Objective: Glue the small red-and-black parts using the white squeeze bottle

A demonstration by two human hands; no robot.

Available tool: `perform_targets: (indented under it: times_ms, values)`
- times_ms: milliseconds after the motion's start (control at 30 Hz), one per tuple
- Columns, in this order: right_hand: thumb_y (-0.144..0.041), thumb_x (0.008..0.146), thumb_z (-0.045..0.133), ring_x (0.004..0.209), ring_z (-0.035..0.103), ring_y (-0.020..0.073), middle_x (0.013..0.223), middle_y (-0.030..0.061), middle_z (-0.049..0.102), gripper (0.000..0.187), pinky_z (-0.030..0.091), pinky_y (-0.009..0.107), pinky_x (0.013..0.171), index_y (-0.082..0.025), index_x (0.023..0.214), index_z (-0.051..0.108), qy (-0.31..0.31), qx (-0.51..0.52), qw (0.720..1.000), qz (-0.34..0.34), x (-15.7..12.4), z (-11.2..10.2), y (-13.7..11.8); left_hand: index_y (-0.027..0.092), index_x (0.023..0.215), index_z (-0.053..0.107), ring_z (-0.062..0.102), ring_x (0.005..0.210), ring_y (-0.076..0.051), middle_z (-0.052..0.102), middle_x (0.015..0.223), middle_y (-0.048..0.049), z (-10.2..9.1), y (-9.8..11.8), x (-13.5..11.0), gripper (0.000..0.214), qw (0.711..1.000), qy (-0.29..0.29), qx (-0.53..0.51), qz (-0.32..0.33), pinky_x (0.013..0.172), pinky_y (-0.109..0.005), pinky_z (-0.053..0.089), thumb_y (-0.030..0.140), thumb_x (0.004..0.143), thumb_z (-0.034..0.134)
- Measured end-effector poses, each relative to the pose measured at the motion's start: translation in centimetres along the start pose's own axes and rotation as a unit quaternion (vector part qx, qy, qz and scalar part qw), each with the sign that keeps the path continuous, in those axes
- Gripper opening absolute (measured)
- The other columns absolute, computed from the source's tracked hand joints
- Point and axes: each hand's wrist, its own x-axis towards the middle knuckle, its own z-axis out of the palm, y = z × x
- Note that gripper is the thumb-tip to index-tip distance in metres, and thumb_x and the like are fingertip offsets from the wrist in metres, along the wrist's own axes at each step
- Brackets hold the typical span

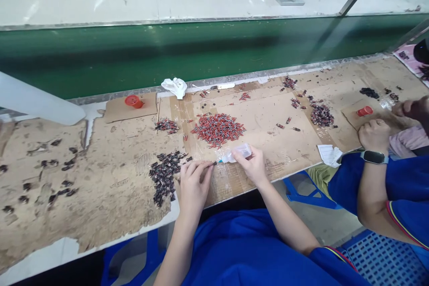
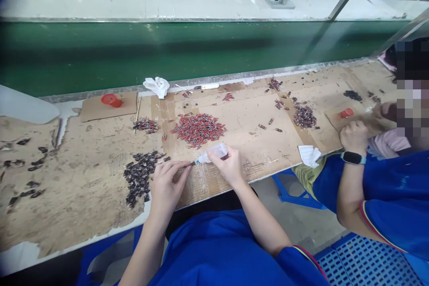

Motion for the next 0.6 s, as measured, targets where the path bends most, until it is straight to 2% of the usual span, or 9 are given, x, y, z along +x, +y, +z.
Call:
perform_targets:
  times_ms: [300,600]
  values:
    - [-0.045,0.069,0.073,0.055,0.054,0.0142,0.060,0.0010,0.064,0.030,0.043,0.025,0.054,-0.016,0.066,0.067,-0.028,-0.004,1.000,0.002,0.19,0.13,0.06,0.024,0.088,0.071,0.057,0.083,-0.022,0.071,0.083,-0.0037,0.23,-0.26,-0.05,0.014,1.000,-0.001,0.010,0.017,0.079,-0.037,0.043,0.031,0.089,0.059]
    - [-0.042,0.071,0.070,0.059,0.058,0.0160,0.065,0.0030,0.068,0.027,0.047,0.026,0.057,-0.015,0.067,0.068,-0.002,0.024,1.000,0.008,-0.03,0.13,0.00,0.023,0.087,0.071,0.058,0.085,-0.022,0.072,0.084,-0.0041,0.16,-0.12,-0.04,0.021,0.999,-0.010,0.035,0.009,0.081,-0.037,0.043,0.035,0.091,0.055]
